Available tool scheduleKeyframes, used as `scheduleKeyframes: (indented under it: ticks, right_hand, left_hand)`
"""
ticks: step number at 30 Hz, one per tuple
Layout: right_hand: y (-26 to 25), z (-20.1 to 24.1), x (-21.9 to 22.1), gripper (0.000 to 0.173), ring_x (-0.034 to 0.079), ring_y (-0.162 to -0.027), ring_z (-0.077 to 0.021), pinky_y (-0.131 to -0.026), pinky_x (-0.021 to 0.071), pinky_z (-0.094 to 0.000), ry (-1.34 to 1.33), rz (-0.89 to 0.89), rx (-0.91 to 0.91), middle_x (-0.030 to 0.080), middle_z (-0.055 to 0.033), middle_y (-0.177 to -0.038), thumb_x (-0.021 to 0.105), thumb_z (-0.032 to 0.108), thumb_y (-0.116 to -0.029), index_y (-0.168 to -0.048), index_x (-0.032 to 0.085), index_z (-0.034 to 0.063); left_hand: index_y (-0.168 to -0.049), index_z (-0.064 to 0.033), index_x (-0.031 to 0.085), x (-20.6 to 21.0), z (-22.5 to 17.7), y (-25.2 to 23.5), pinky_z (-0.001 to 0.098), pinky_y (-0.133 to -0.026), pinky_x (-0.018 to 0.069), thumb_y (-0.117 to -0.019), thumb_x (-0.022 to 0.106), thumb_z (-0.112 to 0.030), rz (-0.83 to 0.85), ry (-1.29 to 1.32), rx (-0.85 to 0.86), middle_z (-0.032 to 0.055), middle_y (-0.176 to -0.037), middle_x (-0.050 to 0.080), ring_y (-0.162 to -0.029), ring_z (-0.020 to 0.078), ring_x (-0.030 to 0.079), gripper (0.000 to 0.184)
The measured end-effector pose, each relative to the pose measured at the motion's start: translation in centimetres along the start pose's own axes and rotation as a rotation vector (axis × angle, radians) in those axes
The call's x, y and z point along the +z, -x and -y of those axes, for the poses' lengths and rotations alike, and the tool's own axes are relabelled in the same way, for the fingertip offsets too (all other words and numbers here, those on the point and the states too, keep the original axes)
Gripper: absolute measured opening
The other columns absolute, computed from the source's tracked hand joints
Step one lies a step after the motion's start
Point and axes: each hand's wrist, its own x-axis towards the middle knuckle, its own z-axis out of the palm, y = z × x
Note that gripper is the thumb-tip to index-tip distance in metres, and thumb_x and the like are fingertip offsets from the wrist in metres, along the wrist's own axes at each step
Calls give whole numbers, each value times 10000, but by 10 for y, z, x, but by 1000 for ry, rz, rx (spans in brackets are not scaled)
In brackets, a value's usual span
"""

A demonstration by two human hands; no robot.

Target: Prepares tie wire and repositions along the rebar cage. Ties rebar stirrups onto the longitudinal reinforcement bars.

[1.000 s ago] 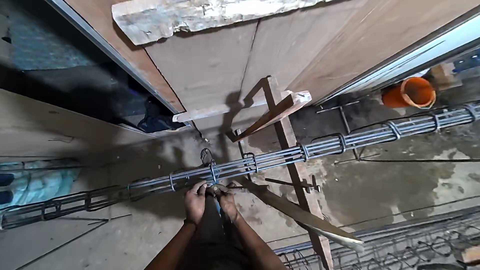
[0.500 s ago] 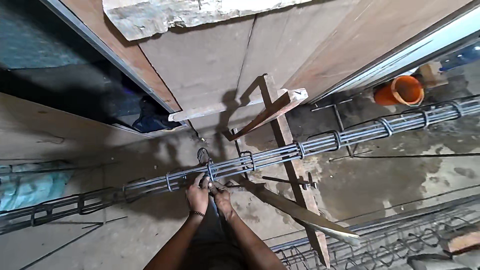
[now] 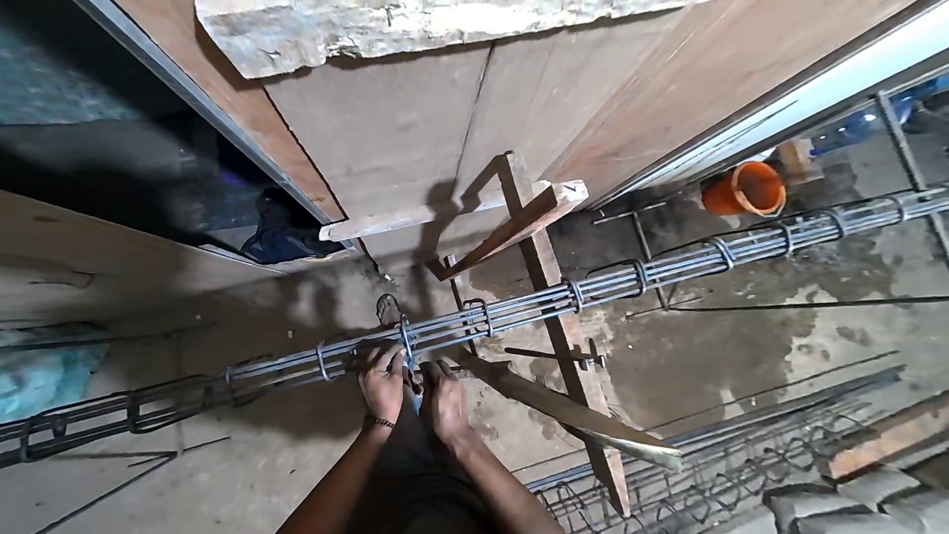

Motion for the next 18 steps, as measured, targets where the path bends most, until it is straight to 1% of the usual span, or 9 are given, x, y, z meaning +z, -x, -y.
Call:
scheduleKeyframes:
  ticks: [3, 5, 6, 9, 12, 14, 16, 17, 18]
  right_hand:
    - [-7, 18, -20, 258, 735, -914, -330, -783, 606, -502, 194, -45, -91, 721, -154, -1128, 541, 229, -1046, -1151, 741, 105]
    - [-15, 24, -27, 232, 746, -876, -333, -723, 611, -505, 290, -127, -130, 736, -146, -1110, 584, 240, -1024, -1114, 750, 105]
    - [-21, 26, -31, 237, 743, -878, -330, -718, 608, -511, 313, -125, -103, 734, -137, -1120, 594, 268, -1017, -1110, 752, 119]
    - [-42, 31, -46, 284, 721, -940, -323, -761, 582, -550, 302, 9, 56, 710, -113, -1158, 626, 377, -980, -1107, 748, 155]
    - [-55, 27, -51, 318, 711, -1003, -306, -820, 576, -554, 293, 113, 86, 708, -95, -1186, 654, 431, -953, -1069, 751, 151]
    - [-56, 24, -60, 308, 704, -1025, -313, -845, 577, -551, 316, 168, 12, 689, -105, -1214, 627, 399, -984, -1148, 733, 161]
    - [-47, 25, -78, 320, 701, -1058, -354, -868, 572, -572, 422, 201, -62, 663, -132, -1297, 555, 310, -1030, -1308, 667, 197]
    - [-40, 23, -87, 336, 702, -1063, -359, -882, 565, -567, 499, 182, -105, 664, -139, -1308, 529, 267, -1036, -1344, 654, 215]
    - [-33, 20, -95, 326, 701, -1069, -348, -894, 561, -549, 565, 138, -158, 677, -135, -1289, 529, 244, -1033, -1324, 677, 236]
  left_hand:
    - [-1014, -58, 806, 6, 11, 8, 400, -946, 581, -948, 694, -113, -55, 21, 140, 123, -1047, 769, -1012, 231, 738, 141]
    - [-1028, -83, 809, 13, 20, 11, 425, -959, 556, -941, 691, -164, -98, -28, 209, 86, -1039, 779, -1001, 225, 734, 167]
    - [-1039, -104, 808, 17, 23, 13, 451, -968, 533, -923, 702, -208, -113, -58, 230, 61, -1040, 780, -995, 219, 728, 188]
    - [-1046, -140, 814, 22, 27, 15, 494, -1026, 484, -862, 742, -269, -155, -111, 245, 35, -1023, 784, -979, 218, 727, 236]
    - [-1005, -123, 821, 26, 31, 17, 463, -1015, 510, -851, 780, -254, -165, -49, 201, 53, -991, 785, -983, 234, 729, 206]
    - [-978, -113, 823, 26, 32, 16, 447, -1000, 516, -845, 791, -256, -157, 6, 183, 56, -979, 786, -971, 220, 730, 197]
    - [-947, -112, 826, 25, 33, 14, 429, -984, 520, -833, 802, -261, -161, 31, 191, 57, -954, 788, -941, 207, 733, 189]
    - [-936, -120, 828, 24, 34, 13, 421, -983, 519, -832, 805, -274, -161, 34, 192, 47, -946, 789, -932, 196, 733, 187]
    - [-928, -129, 829, 24, 34, 12, 414, -982, 521, -831, 807, -286, -160, 34, 190, 37, -942, 790, -928, 187, 734, 186]
